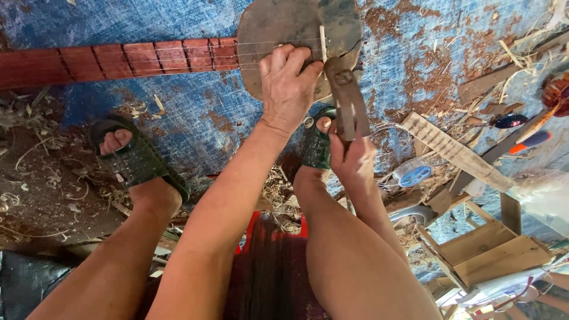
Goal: Adjusting and shaping the bridge of a wooden stringed instrument using a hammer and hand tools.
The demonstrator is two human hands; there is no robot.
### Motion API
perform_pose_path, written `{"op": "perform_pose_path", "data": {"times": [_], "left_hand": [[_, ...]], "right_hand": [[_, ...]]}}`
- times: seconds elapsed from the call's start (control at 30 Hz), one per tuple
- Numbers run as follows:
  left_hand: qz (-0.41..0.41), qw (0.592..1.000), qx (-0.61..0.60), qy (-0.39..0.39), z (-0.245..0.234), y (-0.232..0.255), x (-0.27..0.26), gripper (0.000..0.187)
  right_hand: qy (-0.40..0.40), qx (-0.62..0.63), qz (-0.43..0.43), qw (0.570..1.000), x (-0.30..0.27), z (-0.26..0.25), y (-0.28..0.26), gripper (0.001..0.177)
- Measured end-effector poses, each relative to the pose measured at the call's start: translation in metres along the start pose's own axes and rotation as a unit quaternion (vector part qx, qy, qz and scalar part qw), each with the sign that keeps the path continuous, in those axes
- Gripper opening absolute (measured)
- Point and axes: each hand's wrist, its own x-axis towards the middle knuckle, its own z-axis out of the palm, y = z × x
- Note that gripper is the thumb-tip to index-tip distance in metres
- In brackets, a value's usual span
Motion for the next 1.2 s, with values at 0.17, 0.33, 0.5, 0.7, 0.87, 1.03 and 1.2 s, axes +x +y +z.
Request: {"op": "perform_pose_path", "data": {"times": [0.17, 0.33, 0.5, 0.7, 0.87, 1.03, 1.2], "left_hand": [[0.0, 1.0, -0.006, 0.008, 0.001, -0.001, 0.0, 0.005], [-0.003, 1.0, -0.01, 0.006, -0.001, 0.001, 0.0, 0.006], [-0.007, 1.0, -0.005, 0.001, -0.003, 0.003, 0.002, 0.005], [0.004, 0.999, 0.007, -0.035, -0.005, -0.004, 0.003, 0.017], [-0.044, 0.986, 0.084, -0.136, 0.001, -0.02, 0.001, 0.074], [-0.085, 0.968, 0.088, -0.218, -0.003, -0.018, 0.008, 0.095], [-0.097, 0.979, 0.043, -0.172, 0.0, -0.019, 0.004, 0.088]], "right_hand": [[0.017, 0.06, 0.067, 0.996, -0.003, -0.018, -0.018, 0.044], [0.004, 0.024, 0.057, 0.998, 0.002, -0.013, -0.019, 0.013], [0.016, 0.08, 0.05, 0.995, -0.005, -0.004, -0.001, 0.048], [0.012, 0.096, 0.132, 0.986, -0.016, -0.02, -0.012, 0.032], [0.014, 0.106, 0.105, 0.989, -0.028, -0.009, 0.005, 0.059], [-0.004, 0.112, 0.116, 0.987, -0.018, -0.012, -0.005, 0.062], [0.012, 0.141, 0.093, 0.986, -0.017, -0.017, -0.01, 0.055]]}}
